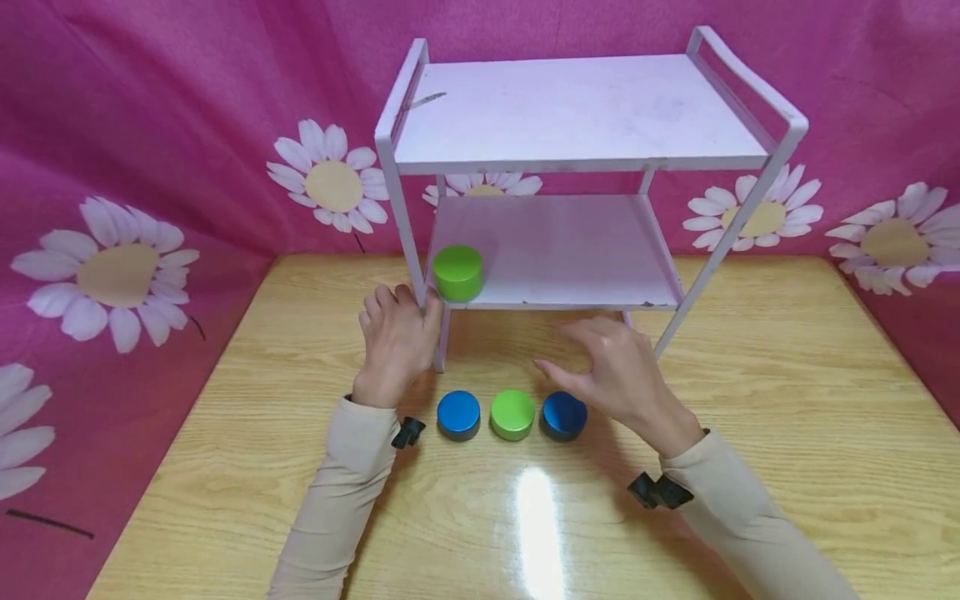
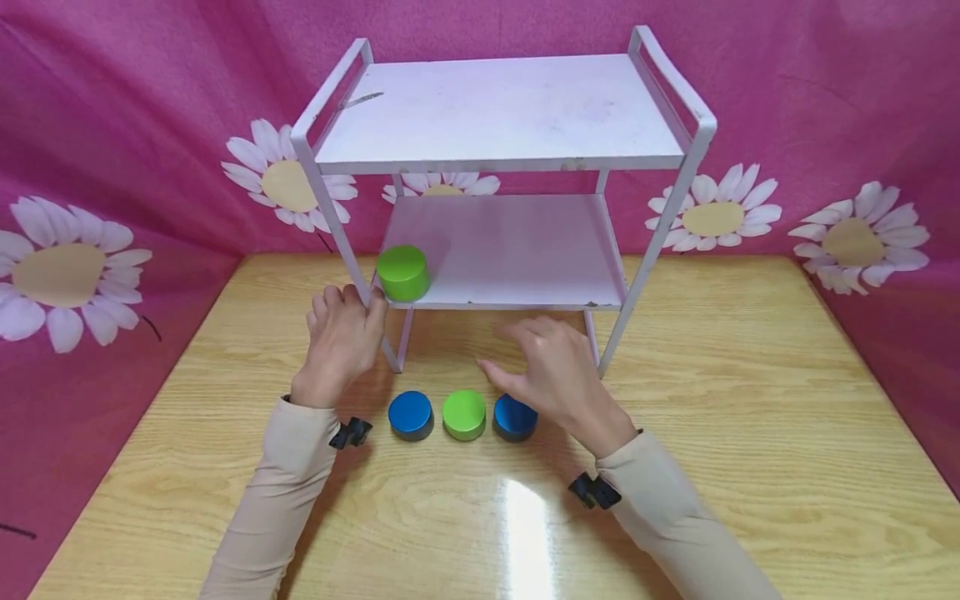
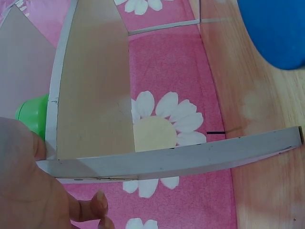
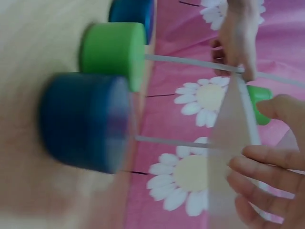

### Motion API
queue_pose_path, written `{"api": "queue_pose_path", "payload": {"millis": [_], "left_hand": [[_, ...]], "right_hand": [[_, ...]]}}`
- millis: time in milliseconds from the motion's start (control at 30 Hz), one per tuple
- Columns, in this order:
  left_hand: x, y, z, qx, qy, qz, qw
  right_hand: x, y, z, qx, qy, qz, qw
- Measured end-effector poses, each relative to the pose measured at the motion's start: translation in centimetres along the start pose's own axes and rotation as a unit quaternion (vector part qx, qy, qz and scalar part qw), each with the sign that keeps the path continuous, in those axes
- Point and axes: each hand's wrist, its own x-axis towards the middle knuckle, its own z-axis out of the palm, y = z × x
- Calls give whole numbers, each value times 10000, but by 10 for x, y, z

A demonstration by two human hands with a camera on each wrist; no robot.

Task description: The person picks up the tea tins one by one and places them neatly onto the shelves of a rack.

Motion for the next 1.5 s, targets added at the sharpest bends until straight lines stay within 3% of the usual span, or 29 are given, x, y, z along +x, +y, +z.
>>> {"api": "queue_pose_path", "payload": {"millis": [167,567,1233,1500], "left_hand": [[1,1,-1,42,-17,-21,10000],[0,2,0,-9,-104,-44,9999],[1,2,-1,-99,-75,-27,9999],[1,1,-1,-82,-62,-45,9999]], "right_hand": [[-20,9,7,-19,-634,78,9980],[-52,20,18,29,-1335,635,9890],[-62,15,26,56,-1944,724,9782],[-65,12,28,79,-2011,780,9764]]}}
